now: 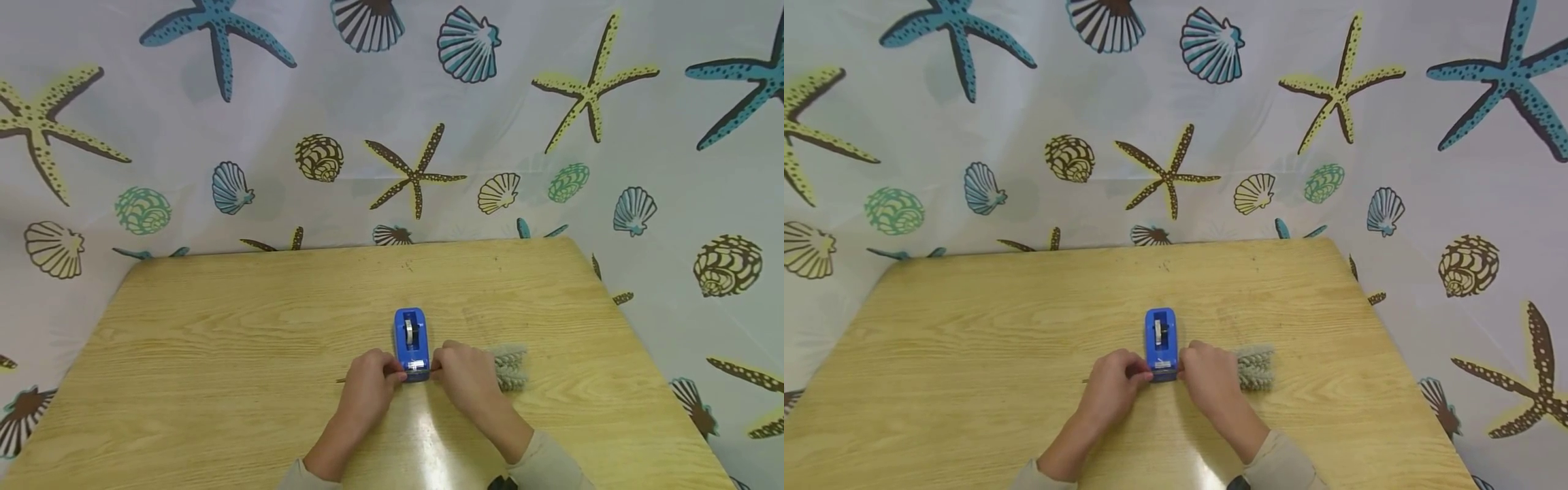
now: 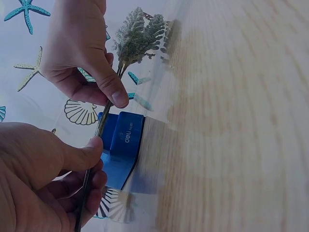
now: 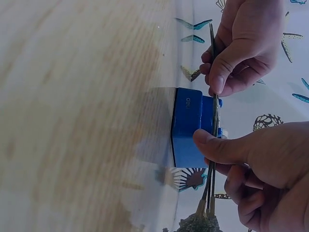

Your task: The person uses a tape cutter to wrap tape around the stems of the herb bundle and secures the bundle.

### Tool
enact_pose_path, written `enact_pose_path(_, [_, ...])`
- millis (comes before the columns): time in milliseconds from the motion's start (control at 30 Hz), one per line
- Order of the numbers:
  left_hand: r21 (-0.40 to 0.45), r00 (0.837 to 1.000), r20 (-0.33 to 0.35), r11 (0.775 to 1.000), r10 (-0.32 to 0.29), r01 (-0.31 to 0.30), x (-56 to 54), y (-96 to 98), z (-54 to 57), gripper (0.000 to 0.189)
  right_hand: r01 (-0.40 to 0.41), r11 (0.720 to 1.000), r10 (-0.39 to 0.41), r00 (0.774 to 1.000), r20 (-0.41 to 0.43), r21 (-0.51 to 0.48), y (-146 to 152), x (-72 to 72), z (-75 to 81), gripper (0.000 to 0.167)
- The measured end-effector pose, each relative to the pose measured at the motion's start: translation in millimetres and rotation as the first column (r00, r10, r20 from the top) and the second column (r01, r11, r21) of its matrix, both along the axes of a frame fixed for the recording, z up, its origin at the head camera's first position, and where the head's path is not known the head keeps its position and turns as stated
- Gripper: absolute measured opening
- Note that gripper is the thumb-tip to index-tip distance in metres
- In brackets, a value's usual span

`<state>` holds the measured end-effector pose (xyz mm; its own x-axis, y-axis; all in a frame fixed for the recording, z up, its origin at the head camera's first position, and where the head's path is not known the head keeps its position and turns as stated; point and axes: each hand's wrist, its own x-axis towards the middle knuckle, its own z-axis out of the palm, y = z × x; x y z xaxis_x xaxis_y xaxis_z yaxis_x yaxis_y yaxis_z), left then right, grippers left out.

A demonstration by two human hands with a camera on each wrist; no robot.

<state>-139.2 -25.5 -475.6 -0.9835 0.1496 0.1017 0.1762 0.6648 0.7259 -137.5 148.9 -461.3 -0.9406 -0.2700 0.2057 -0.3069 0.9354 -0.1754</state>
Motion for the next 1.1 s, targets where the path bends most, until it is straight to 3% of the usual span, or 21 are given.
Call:
enact_pose_path(467, [0.021,1.0,0.017,1.0,0.005,-0.005,-0.5,-0.2,-1.9,0.01,0.024,0.999,-0.023,1.0,0.009,-0.025,-0.6,-0.9,-1.5,0.019])
enact_pose_path(833, [0.005,0.997,-0.073,1.0,0.027,-0.027,1.1,2.1,-3.1,0.012,0.04,0.998,-0.039,0.999,0.004,-0.056,-2.6,-2.5,0.7,0.023])
enact_pose_path(1000, [-0.054,0.995,-0.1,0.998,0.026,-0.031,1.8,4.5,-4.1,0.014,0.033,0.998,-0.034,0.999,-0.02,-0.06,-2.8,-3.2,-0.6,0.024])
enact_pose_path(1100, [-0.091,0.989,-0.149,0.996,0.013,-0.026,2.0,4.9,-6.6,0.015,0.01,0.998,-0.01,1.0,0.0,-0.06,-2.3,-2.5,-1.1,0.024])
